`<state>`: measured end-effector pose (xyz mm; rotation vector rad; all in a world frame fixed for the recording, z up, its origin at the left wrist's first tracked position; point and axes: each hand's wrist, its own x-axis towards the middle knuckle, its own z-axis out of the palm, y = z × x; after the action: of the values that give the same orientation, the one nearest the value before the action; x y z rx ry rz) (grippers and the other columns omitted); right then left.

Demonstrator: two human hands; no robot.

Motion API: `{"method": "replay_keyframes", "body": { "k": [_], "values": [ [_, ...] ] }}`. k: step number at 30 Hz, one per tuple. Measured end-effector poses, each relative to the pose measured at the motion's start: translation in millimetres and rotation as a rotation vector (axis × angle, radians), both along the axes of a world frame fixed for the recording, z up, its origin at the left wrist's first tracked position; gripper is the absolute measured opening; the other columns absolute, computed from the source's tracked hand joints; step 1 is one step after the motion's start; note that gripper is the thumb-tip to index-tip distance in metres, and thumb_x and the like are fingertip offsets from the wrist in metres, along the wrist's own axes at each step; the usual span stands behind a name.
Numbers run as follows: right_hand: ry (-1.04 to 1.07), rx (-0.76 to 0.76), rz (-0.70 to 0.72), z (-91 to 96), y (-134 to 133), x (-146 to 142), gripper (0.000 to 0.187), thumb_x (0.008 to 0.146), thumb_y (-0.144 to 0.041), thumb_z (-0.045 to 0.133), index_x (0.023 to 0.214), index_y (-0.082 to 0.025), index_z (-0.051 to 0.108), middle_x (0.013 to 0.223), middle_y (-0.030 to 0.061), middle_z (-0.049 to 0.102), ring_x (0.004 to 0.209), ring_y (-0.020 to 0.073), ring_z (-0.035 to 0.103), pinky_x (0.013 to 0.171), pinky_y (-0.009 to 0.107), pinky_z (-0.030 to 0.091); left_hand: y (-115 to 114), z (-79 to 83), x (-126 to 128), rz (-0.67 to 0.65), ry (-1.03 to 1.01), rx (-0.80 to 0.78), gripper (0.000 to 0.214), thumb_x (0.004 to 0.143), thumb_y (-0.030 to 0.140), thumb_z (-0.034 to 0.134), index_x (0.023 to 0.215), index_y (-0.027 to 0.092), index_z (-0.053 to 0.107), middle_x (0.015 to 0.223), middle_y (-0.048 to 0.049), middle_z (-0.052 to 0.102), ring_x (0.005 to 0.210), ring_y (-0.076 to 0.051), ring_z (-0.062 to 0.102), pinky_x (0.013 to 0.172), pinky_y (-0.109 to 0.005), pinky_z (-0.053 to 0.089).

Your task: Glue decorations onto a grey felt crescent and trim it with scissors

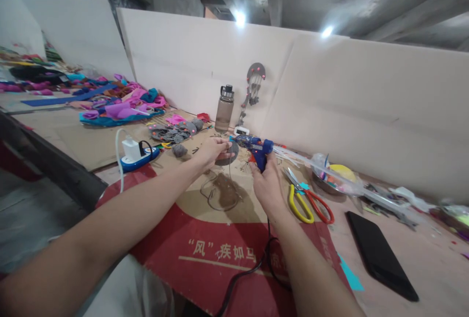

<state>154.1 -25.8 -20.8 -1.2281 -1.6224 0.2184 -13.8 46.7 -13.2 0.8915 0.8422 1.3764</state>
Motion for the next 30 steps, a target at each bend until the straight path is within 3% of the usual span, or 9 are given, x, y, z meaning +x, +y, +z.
{"method": "replay_keyframes", "body": {
  "k": [5,16,21,30],
  "values": [
    [-0.009,-0.017,-0.041,1.9,-4.2,-2.8,0.055,0.084,-0.037,0.057,0.137,-0.020,0.051,0.129,0.0139,0.063,0.114,0.0284,0.060,0.104,0.048,0.041,-1.3,0.8,0.3,0.006,0.014,0.008,0.025,0.079,0.004,0.067,0.057,0.011,0.058,0.054,0.0036,0.053,0.050,-0.006,0.055,0.063,-0.024,0.058],
    [-0.098,-0.027,-0.122,2.3,-6.6,-4.3,0.052,0.085,-0.038,0.055,0.134,-0.020,0.053,0.118,0.0142,0.068,0.102,0.0297,0.064,0.096,0.047,0.046,0.4,0.1,1.6,0.027,0.054,0.049,0.023,0.076,0.004,0.069,0.056,0.012,0.063,0.054,0.0017,0.056,0.052,-0.008,0.055,0.064,-0.026,0.058],
    [-0.092,-0.058,-0.116,1.9,-6.3,-2.5,0.055,0.087,-0.039,0.054,0.139,-0.021,0.049,0.123,0.0152,0.066,0.111,0.0316,0.062,0.100,0.049,0.044,-1.9,2.5,1.1,0.022,0.077,0.057,0.023,0.077,0.004,0.068,0.056,0.013,0.064,0.056,0.0011,0.059,0.053,-0.008,0.056,0.064,-0.026,0.058],
    [-0.128,-0.033,-0.132,-1.9,-1.6,4.4,0.050,0.087,-0.038,0.053,0.134,-0.021,0.052,0.115,0.0148,0.068,0.122,0.0336,0.057,0.104,0.050,0.042,-3.7,4.4,-0.6,0.022,0.094,0.050,0.026,0.081,0.005,0.065,0.056,0.014,0.062,0.057,0.0007,0.061,0.056,-0.008,0.058,0.065,-0.025,0.058]
  ]
}}
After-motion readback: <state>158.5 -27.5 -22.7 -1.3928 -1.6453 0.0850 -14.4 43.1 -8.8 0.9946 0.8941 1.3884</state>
